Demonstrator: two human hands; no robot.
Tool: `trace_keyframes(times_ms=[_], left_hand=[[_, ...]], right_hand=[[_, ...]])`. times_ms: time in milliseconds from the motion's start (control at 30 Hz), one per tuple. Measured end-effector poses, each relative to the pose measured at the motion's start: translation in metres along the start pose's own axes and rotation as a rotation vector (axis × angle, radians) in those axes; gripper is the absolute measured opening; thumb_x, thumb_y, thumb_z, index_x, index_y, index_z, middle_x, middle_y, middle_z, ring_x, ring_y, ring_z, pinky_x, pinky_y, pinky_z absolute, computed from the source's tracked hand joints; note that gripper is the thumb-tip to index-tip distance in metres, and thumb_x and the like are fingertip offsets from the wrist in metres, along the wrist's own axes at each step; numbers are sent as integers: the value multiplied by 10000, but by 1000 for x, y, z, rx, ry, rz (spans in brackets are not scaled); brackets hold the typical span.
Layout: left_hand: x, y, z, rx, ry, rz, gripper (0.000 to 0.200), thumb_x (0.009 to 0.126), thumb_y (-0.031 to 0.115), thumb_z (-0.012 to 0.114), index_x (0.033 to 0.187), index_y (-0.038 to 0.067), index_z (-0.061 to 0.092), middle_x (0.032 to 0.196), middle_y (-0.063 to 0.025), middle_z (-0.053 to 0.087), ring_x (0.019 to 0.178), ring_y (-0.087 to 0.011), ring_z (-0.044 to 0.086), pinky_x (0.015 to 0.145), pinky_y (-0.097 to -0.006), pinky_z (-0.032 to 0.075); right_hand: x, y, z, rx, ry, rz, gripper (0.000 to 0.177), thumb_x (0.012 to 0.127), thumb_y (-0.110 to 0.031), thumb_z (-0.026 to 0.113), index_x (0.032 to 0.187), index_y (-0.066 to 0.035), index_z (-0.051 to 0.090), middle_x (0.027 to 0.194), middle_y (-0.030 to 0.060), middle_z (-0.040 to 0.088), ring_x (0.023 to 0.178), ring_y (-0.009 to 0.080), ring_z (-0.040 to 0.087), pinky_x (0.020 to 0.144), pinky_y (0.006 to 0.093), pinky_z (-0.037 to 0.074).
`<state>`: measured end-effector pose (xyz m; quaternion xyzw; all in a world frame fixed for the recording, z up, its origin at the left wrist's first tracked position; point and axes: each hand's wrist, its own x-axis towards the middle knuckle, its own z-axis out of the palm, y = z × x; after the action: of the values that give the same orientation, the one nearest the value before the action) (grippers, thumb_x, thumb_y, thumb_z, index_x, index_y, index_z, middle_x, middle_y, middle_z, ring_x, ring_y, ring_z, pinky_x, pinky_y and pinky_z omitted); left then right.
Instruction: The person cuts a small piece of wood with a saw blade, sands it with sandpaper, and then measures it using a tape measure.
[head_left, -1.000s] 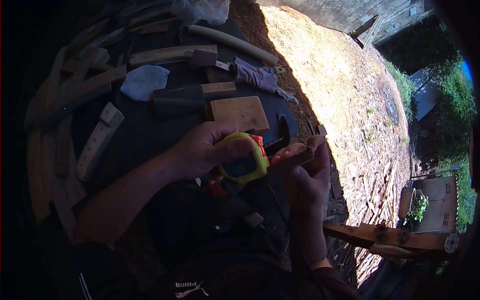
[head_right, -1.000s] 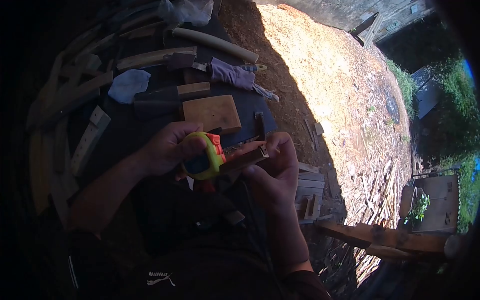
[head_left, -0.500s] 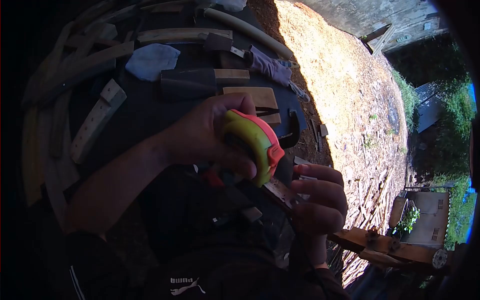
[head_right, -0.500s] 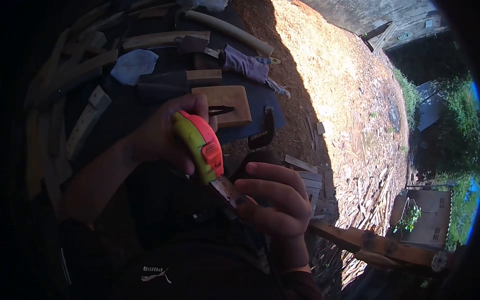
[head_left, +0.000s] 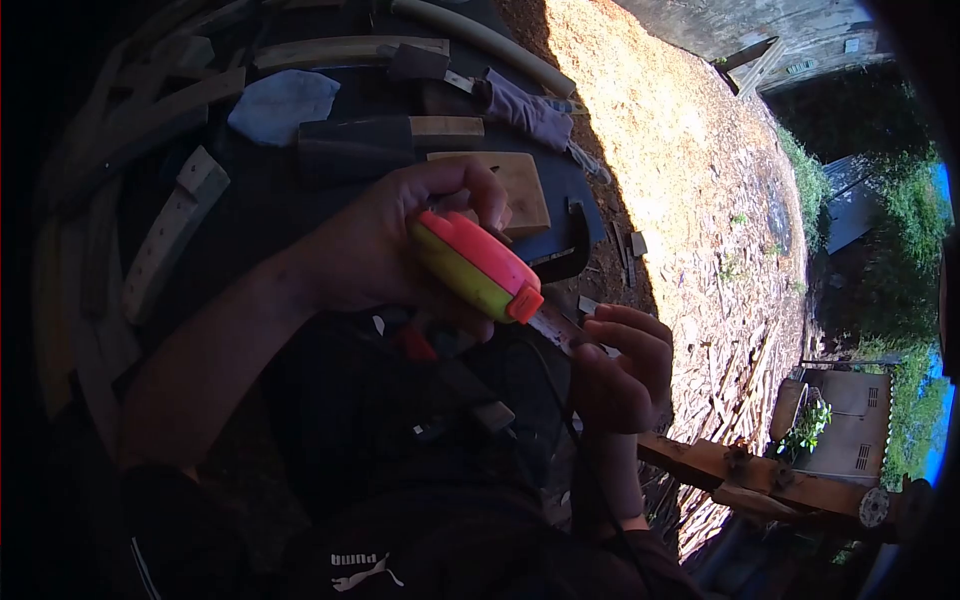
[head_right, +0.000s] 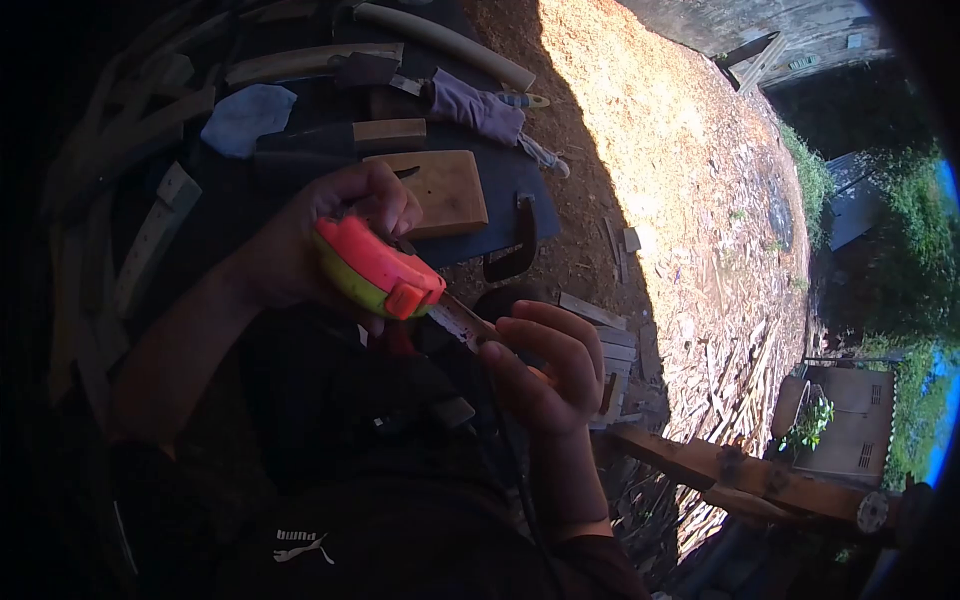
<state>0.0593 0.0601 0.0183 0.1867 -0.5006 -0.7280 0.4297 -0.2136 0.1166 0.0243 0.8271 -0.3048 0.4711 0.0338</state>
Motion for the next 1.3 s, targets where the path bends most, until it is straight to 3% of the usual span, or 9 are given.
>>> trace_keyframes(times_ms=[267, 567, 667, 733, 800, 833, 1033, 1133, 1300], left_hand=[[0, -2, -3, 164, 12, 53, 606, 654, 10, 980, 1039, 139, 529, 1092, 18, 529, 1014, -59, 583, 916, -272, 573], [0, -8, -3, 232, 56, 87, 597, 666, 4, 977, 1049, 147, 542, 1091, 38, 557, 1057, -60, 607, 913, -277, 563], [3, -10, -3, 322, 68, 190, 608, 669, 24, 990, 1075, 140, 552, 1107, 33, 587, 1054, -67, 627, 903, -272, 569], [2, -5, 0, 278, 77, 90, 620, 677, 64, 1004, 1105, 126, 559, 1123, 22, 616, 1069, -78, 641, 905, -281, 575], [2, -7, 2, 9, 60, 26, 631, 683, 91, 1010, 1127, 115, 562, 1122, 13, 628, 1100, -87, 642, 921, -294, 577], [2, -9, 2, 58, 79, 60, 627, 688, 91, 1008, 1126, 114, 559, 1121, 12, 627, 1100, -92, 643, 924, -296, 578], [2, -10, 3, 169, 117, 105, 617, 697, 94, 1005, 1111, 115, 548, 1106, 11, 616, 1096, -108, 647, 937, -302, 577], [2, -9, 5, 156, 97, 116, 615, 696, 94, 1006, 1101, 119, 544, 1098, 16, 612, 1093, -103, 647, 939, -304, 577], [3, -13, 4, 189, 87, 167, 605, 704, 93, 1002, 1093, 123, 541, 1069, 26, 624, 1063, -98, 657, 925, -298, 579]], right_hand=[[-7, 8, 8, 2, 18, 6, 271, 813, -48, 879, 1045, -127, 763, 971, 106, 734, 904, 298, 745, 729, 365, 622], [-8, 13, 16, -42, 1, 29, 258, 821, -16, 867, 1027, -90, 731, 955, 117, 729, 897, 293, 747, 722, 380, 618], [-10, 12, 22, 29, 47, 99, 317, 810, 8, 866, 1049, -74, 675, 937, 135, 725, 869, 308, 745, 730, 385, 615], [-22, 13, 23, 45, 63, 224, 393, 797, 44, 858, 1082, -72, 613, 964, 172, 714, 891, 314, 730, 765, 382, 606], [-27, 14, 23, 294, 77, 363, 440, 785, 74, 851, 1108, -64, 586, 1024, 199, 694, 936, 312, 708, 803, 382, 594], [-28, 15, 22, 328, 69, 400, 468, 780, 73, 854, 1124, -53, 563, 1072, 206, 677, 986, 307, 689, 819, 385, 588], [-22, 2, 27, 532, 259, 805, 578, 864, -281, 881, 1250, -1, 555, 1195, 185, 613, 1020, 277, 685, 790, 357, 621], [-19, 4, 23, 531, 146, 847, 651, 921, -458, 815, 1311, -7, 553, 1202, 169, 603, 1033, 263, 683, 769, 351, 625], [-27, 18, 22, 752, 107, 733, 536, 948, -401, 789, 1248, -1, 596, 1190, 187, 619, 1060, 286, 681, 832, 367, 621]])
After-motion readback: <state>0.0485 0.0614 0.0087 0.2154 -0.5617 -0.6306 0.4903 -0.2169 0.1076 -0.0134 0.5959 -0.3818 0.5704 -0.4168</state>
